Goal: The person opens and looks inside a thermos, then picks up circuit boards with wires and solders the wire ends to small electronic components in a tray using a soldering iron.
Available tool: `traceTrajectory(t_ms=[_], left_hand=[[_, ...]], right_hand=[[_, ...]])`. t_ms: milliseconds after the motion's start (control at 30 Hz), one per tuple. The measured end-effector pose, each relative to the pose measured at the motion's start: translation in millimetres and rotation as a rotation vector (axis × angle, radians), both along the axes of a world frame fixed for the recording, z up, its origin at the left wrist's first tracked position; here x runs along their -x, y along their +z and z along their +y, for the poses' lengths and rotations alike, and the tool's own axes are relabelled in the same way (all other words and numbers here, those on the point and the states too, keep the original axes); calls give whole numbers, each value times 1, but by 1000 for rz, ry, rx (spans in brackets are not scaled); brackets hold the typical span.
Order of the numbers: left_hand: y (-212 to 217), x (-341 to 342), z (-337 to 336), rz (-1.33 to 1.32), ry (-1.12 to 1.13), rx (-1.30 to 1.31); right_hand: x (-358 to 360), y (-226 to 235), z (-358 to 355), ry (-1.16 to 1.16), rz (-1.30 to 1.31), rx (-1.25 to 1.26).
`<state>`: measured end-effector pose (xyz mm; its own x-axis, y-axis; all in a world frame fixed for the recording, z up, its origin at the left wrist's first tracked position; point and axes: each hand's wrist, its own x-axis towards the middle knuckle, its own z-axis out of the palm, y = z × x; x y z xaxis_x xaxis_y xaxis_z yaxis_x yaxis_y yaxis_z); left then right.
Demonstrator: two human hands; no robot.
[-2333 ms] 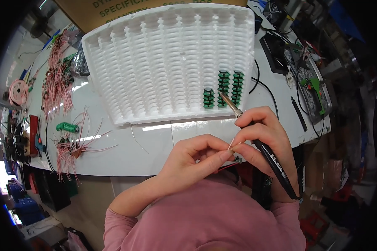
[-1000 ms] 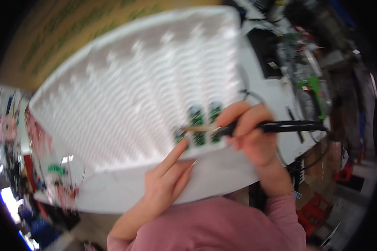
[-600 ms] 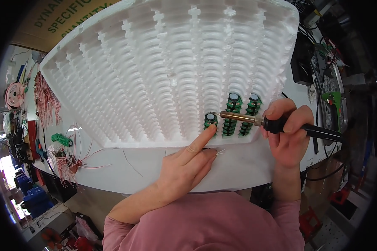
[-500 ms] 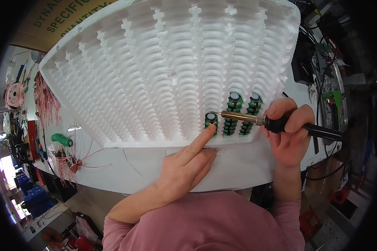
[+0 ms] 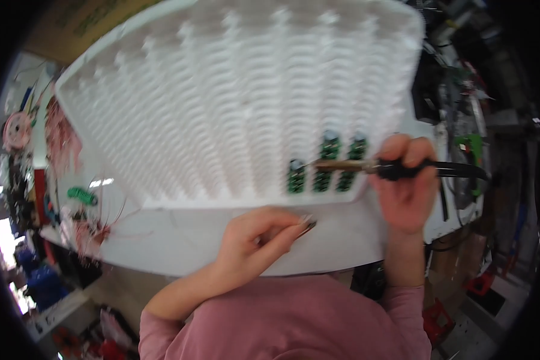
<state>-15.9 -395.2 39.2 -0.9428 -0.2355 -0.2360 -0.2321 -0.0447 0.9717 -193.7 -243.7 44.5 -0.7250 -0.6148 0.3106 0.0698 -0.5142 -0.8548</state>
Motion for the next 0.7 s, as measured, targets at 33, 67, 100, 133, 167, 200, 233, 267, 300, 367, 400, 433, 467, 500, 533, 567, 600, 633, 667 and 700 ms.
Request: traceTrajectory(t_ms=[33, 67, 100, 133, 167, 200, 233, 267, 300, 367, 400, 433, 467, 500, 533, 567, 600, 633, 667, 700], left_hand=[[4, 2, 3, -104, 36, -190], [10, 3, 5, -121, 51, -257], [14, 1, 3, -118, 50, -276], [15, 0, 4, -113, 52, -292], [20, 0, 6, -78, 14, -288], [25, -2, 8, 2, -2, -276], [34, -3, 9, 76, -11, -265], [44, -3, 11, 95, -32, -258], [54, -5, 13, 139, -81, -115], [63, -9, 16, 227, -100, 135], [66, -5, 19, 235, -102, 142], [69, 1, 21, 386, -140, 319], [72, 4, 23, 537, -178, 495], [73, 1, 26, 541, -182, 500], [73, -4, 29, 486, -152, 473], [74, -8, 32, 432, -123, 446], [79, -11, 37, 432, -122, 450], [85, -14, 43, 402, -77, 442], [90, -17, 47, 373, -33, 434], [93, -19, 49, 378, -30, 439]], right_hand=[[3, -1, -1, 30, -21, -1], [3, 2, -3, 45, -26, -25], [2, 3, -6, 74, -43, 30], [7, 4, -5, 117, 10, 25], [7, 8, 0, 155, 47, 14], [5, 14, 4, 126, 210, 10], [1, 22, 8, 101, 366, 4], [-3, 36, 19, 154, 379, -56], [-7, 54, 28, 157, 477, -154], [-19, 66, 27, 147, 589, -265], [-23, 66, 24, 139, 652, -262], [-26, 66, 20, 132, 713, -259], [-31, 65, 17, 113, 759, -257], [-34, 65, 18, 108, 762, -253], [-36, 66, 20, 121, 779, -252], [-39, 67, 22, 134, 796, -252], [-41, 71, 23, 133, 798, -248], [-43, 75, 23, 125, 759, -230], [-46, 79, 25, 117, 721, -212], [-48, 81, 26, 117, 727, -207]])
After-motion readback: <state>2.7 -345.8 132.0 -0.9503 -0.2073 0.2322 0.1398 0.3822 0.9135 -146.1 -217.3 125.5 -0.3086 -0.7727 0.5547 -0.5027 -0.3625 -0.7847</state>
